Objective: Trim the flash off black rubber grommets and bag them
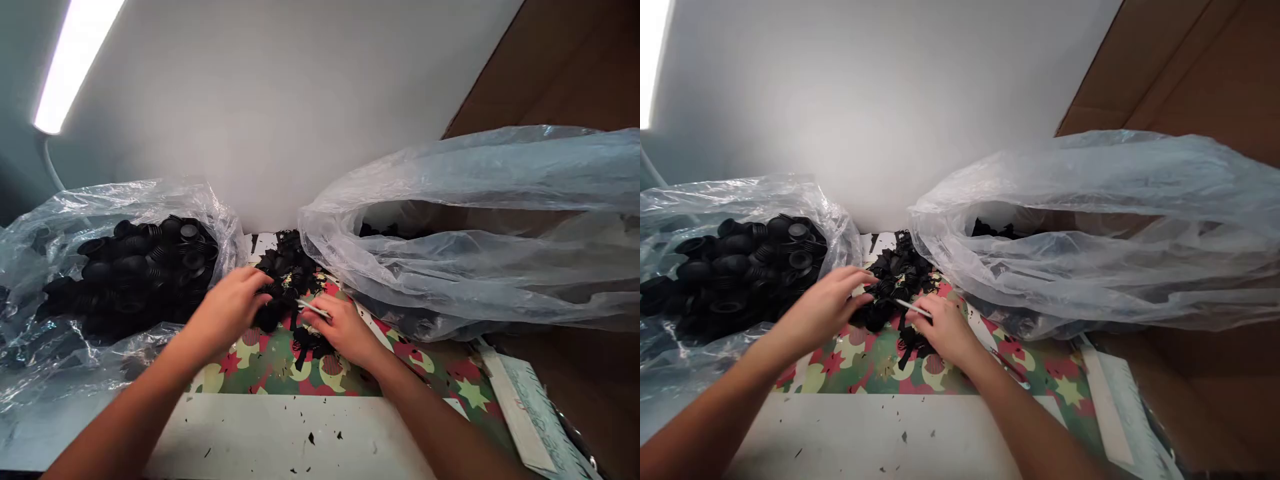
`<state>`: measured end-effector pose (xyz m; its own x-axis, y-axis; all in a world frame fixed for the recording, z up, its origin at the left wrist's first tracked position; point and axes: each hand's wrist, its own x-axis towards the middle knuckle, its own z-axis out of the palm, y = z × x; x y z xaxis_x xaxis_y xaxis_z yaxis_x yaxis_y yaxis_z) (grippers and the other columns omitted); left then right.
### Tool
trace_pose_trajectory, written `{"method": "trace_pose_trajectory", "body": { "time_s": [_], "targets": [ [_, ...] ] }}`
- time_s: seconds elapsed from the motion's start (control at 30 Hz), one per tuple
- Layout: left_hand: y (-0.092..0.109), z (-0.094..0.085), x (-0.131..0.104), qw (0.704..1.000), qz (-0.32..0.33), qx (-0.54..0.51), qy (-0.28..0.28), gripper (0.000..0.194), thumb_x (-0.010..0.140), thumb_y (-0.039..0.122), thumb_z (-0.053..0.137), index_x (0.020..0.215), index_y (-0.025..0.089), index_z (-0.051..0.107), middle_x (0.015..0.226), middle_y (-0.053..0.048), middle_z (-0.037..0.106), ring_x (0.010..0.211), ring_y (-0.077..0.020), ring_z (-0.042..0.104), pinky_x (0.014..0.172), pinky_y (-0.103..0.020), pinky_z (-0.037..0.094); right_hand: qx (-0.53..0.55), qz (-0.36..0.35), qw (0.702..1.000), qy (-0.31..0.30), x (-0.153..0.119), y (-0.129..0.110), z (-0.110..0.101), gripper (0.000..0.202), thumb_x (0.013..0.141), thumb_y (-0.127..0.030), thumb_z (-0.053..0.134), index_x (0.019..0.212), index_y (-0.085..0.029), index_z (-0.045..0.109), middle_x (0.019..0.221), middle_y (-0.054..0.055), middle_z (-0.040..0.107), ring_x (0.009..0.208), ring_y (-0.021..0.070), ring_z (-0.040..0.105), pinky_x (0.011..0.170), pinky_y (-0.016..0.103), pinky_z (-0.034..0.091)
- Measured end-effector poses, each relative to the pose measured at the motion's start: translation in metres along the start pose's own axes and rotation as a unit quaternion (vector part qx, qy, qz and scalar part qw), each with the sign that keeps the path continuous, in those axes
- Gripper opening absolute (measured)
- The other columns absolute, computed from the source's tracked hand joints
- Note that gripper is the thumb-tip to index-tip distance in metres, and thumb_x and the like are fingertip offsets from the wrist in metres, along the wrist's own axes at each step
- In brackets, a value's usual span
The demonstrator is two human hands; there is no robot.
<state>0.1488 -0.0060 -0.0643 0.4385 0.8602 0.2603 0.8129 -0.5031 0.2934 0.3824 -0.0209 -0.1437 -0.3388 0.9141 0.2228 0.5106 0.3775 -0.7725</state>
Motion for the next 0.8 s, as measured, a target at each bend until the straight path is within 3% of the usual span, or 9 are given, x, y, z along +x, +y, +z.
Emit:
{"method": "trace_pose_trajectory", "body": {
  "time_s": [0.07,0.1,0.2,0.33,0.43,0.53,0.6,0.7,0.8],
  "targets": [
    [0.01,0.025,0.005,0.999,0.005,0.013,-0.038,0.017,0.094,0.018,0.059,0.107,0.02,0.07,0.105,-0.01,0.071,0.101,-0.0275,0.065,0.089,-0.039,0.05,-0.026,-0.021,0.996,-0.08,-0.004,-0.003,0.001,0.01,0.087,-0.03,0.075,0.092,-0.023,0.07,0.093,0.0,0.06,0.078,0.0158,0.06,0.069,0.024,0.044],
    [0.013,0.035,0.009,0.999,0.002,0.021,-0.048,0.018,0.095,0.018,0.057,0.107,0.019,0.069,0.103,-0.01,0.071,0.098,-0.0275,0.065,0.088,-0.04,0.05,-0.044,-0.032,0.992,-0.118,-0.006,-0.003,0.002,0.018,0.082,-0.026,0.08,0.096,-0.025,0.071,0.101,0.0,0.06,0.079,0.0155,0.061,0.068,0.024,0.045],
    [0.018,0.051,0.018,0.999,-0.009,0.026,-0.044,0.015,0.096,0.018,0.055,0.098,0.018,0.07,0.095,-0.01,0.07,0.092,-0.0285,0.063,0.085,-0.042,0.048,-0.107,-0.05,0.981,-0.155,-0.007,0.002,0.003,0.02,0.078,-0.01,0.079,0.086,-0.025,0.069,0.098,-0.001,0.059,0.075,0.0142,0.061,0.063,0.022,0.044],
    [0.018,0.051,0.024,0.999,-0.018,-0.003,-0.029,0.008,0.083,0.012,0.067,0.085,0.02,0.066,0.089,-0.007,0.069,0.093,-0.0279,0.061,0.086,-0.04,0.046,-0.176,0.018,0.984,-0.022,0.001,0.019,-0.003,0.023,0.081,0.0,0.063,0.085,-0.022,0.067,0.091,0.001,0.058,0.073,0.0156,0.061,0.063,0.024,0.043],
    [0.017,0.044,0.022,0.998,-0.035,-0.037,-0.023,0.018,0.077,0.006,0.062,0.086,0.021,0.064,0.086,-0.003,0.067,0.084,-0.0236,0.063,0.077,-0.035,0.049,-0.179,0.05,0.981,0.054,0.006,0.026,-0.009,0.027,0.085,-0.009,0.063,0.109,-0.022,0.067,0.111,0.007,0.057,0.075,0.017,0.062,0.064,0.028,0.046],
    [0.013,0.037,0.016,0.987,-0.09,-0.135,-0.002,0.02,0.077,0.011,0.06,0.095,0.019,0.064,0.079,0.0,0.062,0.072,-0.0181,0.061,0.066,-0.029,0.049,-0.114,0.02,0.987,0.111,0.005,0.019,-0.011,0.026,0.087,-0.02,0.066,0.113,-0.022,0.069,0.106,0.006,0.061,0.078,0.0189,0.064,0.068,0.03,0.05],
    [0.011,0.033,0.011,0.948,-0.152,-0.279,0.015,0.028,0.076,0.02,0.066,0.103,0.017,0.066,0.076,0.003,0.057,0.068,-0.0157,0.059,0.063,-0.027,0.048,-0.04,-0.016,0.985,0.168,0.003,0.008,-0.011,0.019,0.096,-0.027,0.056,0.103,-0.02,0.072,0.095,0.006,0.063,0.077,0.0189,0.064,0.069,0.031,0.051],
    [0.009,0.032,0.004,0.867,-0.212,-0.451,0.02,0.052,0.07,0.03,0.075,0.119,0.015,0.067,0.073,0.006,0.052,0.065,-0.0131,0.056,0.062,-0.026,0.045,0.039,-0.056,0.965,0.253,0.0,-0.01,-0.012,0.046,0.106,-0.038,0.036,0.088,-0.02,0.074,0.094,0.007,0.065,0.086,0.0203,0.066,0.075,0.032,0.052],
    [0.01,0.034,-0.001,0.846,-0.223,-0.484,0.019,0.057,0.067,0.033,0.079,0.12,0.015,0.07,0.069,0.007,0.05,0.06,-0.0111,0.053,0.059,-0.025,0.043,0.073,-0.072,0.963,0.249,0.001,-0.023,-0.015,0.059,0.107,-0.05,0.026,0.088,-0.022,0.075,0.088,0.006,0.066,0.077,0.0187,0.066,0.072,0.032,0.053]
  ]
}}
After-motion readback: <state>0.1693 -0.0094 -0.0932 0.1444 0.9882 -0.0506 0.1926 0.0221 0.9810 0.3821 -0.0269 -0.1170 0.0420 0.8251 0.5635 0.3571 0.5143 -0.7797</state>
